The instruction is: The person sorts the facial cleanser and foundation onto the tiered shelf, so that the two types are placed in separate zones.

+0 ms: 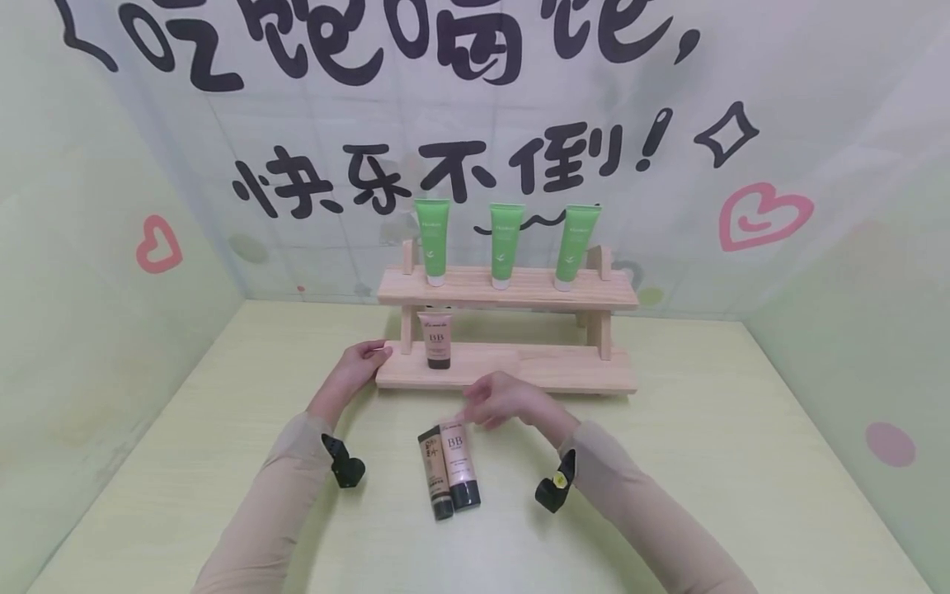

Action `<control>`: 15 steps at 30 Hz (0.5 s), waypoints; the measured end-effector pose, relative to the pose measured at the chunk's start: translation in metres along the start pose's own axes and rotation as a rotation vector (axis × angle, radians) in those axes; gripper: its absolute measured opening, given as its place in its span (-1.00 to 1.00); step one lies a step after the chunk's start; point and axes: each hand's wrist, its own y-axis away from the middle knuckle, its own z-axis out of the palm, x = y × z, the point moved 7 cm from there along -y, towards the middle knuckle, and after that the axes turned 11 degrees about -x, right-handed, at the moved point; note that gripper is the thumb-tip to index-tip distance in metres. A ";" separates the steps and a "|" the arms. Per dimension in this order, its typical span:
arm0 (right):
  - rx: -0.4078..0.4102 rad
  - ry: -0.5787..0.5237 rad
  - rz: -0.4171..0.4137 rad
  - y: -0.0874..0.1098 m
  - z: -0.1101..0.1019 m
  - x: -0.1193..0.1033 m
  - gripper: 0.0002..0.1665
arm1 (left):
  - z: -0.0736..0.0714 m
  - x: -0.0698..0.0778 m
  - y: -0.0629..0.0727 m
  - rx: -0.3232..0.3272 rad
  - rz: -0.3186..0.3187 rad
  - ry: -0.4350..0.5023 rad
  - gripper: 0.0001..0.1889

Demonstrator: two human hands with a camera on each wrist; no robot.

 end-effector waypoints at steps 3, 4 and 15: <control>0.007 0.012 0.017 0.000 0.005 0.003 -0.25 | -0.001 0.001 0.001 0.002 -0.002 -0.005 -0.45; 0.013 0.020 0.023 0.001 0.006 0.003 -0.23 | -0.001 0.001 0.000 0.003 -0.001 -0.007 -0.45; 0.091 0.238 0.065 -0.005 0.032 0.011 -0.08 | 0.000 0.000 0.001 0.005 -0.004 0.007 -0.45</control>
